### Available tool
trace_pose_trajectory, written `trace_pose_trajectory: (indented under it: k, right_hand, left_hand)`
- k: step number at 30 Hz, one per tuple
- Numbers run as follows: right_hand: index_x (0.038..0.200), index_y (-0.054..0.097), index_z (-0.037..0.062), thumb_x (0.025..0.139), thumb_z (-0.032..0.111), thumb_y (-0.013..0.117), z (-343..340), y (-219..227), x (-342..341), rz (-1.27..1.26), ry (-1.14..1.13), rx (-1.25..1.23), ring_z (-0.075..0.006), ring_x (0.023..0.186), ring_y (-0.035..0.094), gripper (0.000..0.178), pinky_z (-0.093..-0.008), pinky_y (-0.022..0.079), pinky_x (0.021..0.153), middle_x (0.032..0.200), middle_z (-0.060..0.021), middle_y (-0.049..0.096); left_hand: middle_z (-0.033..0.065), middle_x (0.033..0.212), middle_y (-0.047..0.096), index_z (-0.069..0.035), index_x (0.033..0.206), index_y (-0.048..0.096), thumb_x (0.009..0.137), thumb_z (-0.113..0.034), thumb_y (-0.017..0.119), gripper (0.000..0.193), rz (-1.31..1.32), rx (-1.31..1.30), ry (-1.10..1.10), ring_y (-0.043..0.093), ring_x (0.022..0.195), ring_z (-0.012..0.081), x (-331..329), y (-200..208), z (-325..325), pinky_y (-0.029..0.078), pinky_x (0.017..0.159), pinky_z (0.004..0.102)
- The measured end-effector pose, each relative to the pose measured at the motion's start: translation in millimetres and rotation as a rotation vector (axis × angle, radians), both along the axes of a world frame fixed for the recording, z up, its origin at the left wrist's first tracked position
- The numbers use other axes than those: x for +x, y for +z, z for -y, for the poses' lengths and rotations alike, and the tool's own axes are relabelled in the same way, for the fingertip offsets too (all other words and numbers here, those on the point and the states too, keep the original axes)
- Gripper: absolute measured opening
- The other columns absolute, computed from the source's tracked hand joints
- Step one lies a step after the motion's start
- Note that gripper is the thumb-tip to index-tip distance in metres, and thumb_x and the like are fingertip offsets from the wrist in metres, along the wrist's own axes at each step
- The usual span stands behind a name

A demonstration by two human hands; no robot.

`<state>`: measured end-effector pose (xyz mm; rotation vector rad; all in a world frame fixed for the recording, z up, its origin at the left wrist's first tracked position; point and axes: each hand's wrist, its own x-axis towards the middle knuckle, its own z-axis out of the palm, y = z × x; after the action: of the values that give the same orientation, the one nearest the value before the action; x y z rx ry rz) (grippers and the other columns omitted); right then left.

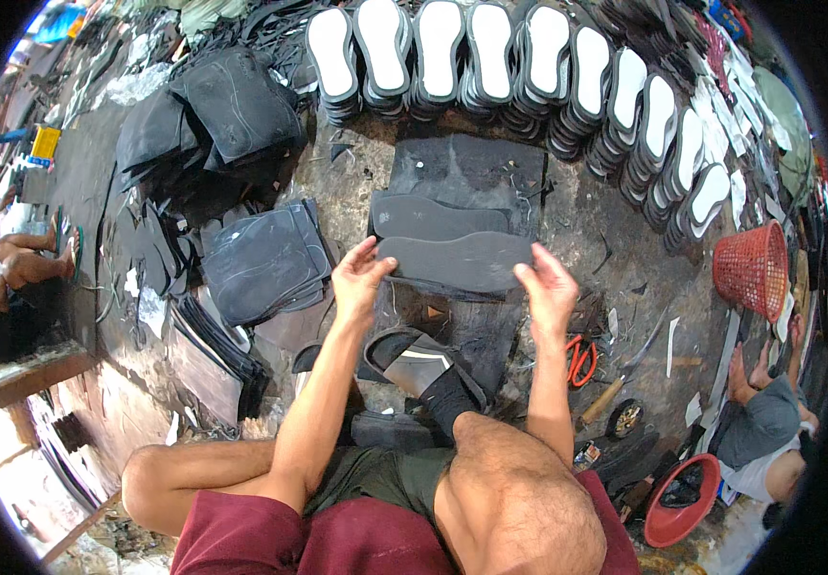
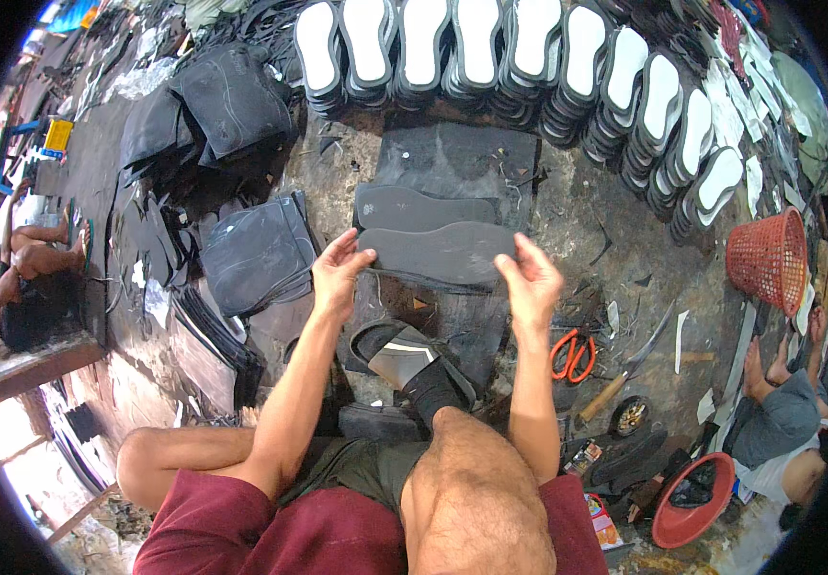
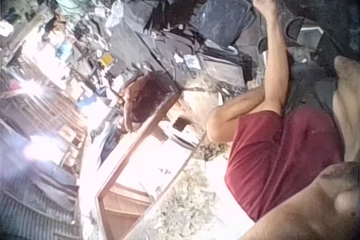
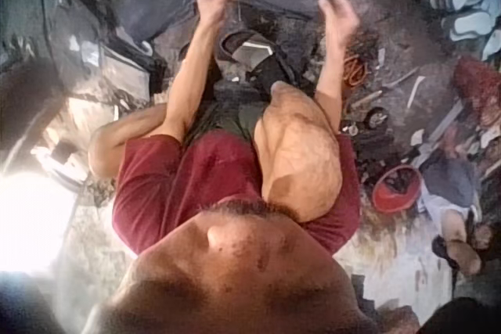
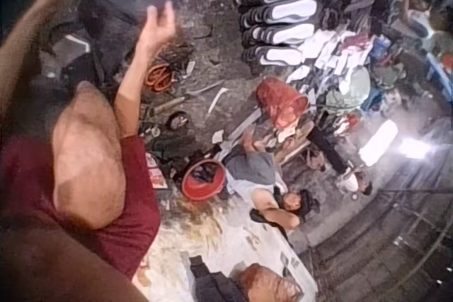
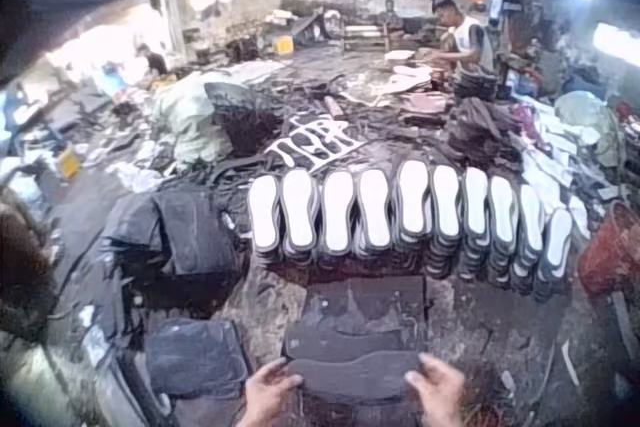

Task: The person sits on the floor and repeatedly picks up black shoe insoles, flips them over, and places them into a stack. The person also handles white insoles and places them into a separate stack. The workspace is cluttered with insoles and tools.

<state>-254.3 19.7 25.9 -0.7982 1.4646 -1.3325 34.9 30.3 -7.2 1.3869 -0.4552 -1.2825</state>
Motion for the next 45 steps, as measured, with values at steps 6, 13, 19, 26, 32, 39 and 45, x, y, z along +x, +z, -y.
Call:
trace_pose_trajectory:
  k: [6,13,19,26,32,39,45]
  right_hand:
    - [0.123,0.066,-0.0038,0.079,-0.005,0.081,-12,-51,15,-0.017,0.030,0.230,-0.0197,0.096,0.070,0.046,-0.0310,0.060,0.080,0.114,-0.0171,0.071]
    - [0.123,0.066,-0.0036,0.079,-0.001,0.082,-10,-55,16,-0.050,0.057,0.280,-0.0192,0.094,0.070,0.047,-0.0302,0.059,0.078,0.112,-0.0175,0.071]
    - [0.119,0.066,-0.0046,0.078,0.000,0.082,-14,-68,20,-0.131,0.039,0.207,-0.0175,0.092,0.070,0.044,-0.0296,0.057,0.080,0.108,-0.0155,0.073]
    - [0.118,0.069,-0.0004,0.074,0.011,0.085,-18,-60,36,-0.741,0.042,0.173,-0.0264,0.096,0.066,0.048,-0.0411,0.054,0.088,0.101,-0.0146,0.072]
    - [0.127,0.062,0.0041,0.074,0.032,0.087,-31,-58,36,-0.881,-0.055,0.267,-0.0333,0.098,0.063,0.064,-0.0438,0.050,0.090,0.101,-0.0127,0.065]
    - [0.127,0.062,0.0038,0.071,0.020,0.091,-15,-27,16,-0.193,0.199,0.487,-0.0179,0.089,0.062,0.065,-0.0350,0.051,0.085,0.099,-0.0057,0.066]
    - [0.125,0.053,0.0063,0.077,-0.002,0.082,-18,33,40,-0.014,0.283,0.060,-0.0141,0.087,0.065,0.057,-0.0284,0.052,0.079,0.096,-0.0063,0.068]
  left_hand:
    - [0.0120,0.108,0.074,0.006,0.126,0.066,0.078,0.001,0.082,0.050,0.355,0.200,-0.160,0.069,0.093,0.0147,21,-15,0,0.055,0.085,0.0283]
    - [0.0090,0.102,0.073,0.006,0.121,0.068,0.077,0.007,0.080,0.045,0.209,0.168,-0.097,0.067,0.087,0.0132,25,-29,1,0.054,0.081,0.0264]
    - [0.0087,0.101,0.073,0.005,0.120,0.068,0.077,0.008,0.079,0.044,0.191,0.179,-0.110,0.067,0.085,0.0132,27,-31,3,0.055,0.080,0.0265]
    - [0.0073,0.099,0.073,0.003,0.117,0.070,0.074,0.004,0.081,0.044,0.309,0.172,-0.141,0.064,0.080,0.0114,28,-40,5,0.053,0.076,0.0262]
    - [0.0024,0.090,0.070,-0.002,0.120,0.070,0.077,-0.006,0.077,0.044,0.681,0.201,-0.325,0.061,0.077,0.0106,22,-25,11,0.051,0.074,0.0259]
    - [0.0010,0.086,0.062,-0.002,0.125,0.061,0.084,0.002,0.060,0.041,0.156,0.404,-0.336,0.058,0.071,0.0115,48,-17,-22,0.050,0.061,0.0272]
    - [0.0075,0.101,0.064,-0.006,0.113,0.062,0.090,-0.017,0.058,0.026,-0.207,0.289,-0.128,0.060,0.090,0.0210,59,-20,-23,0.052,0.075,0.0384]
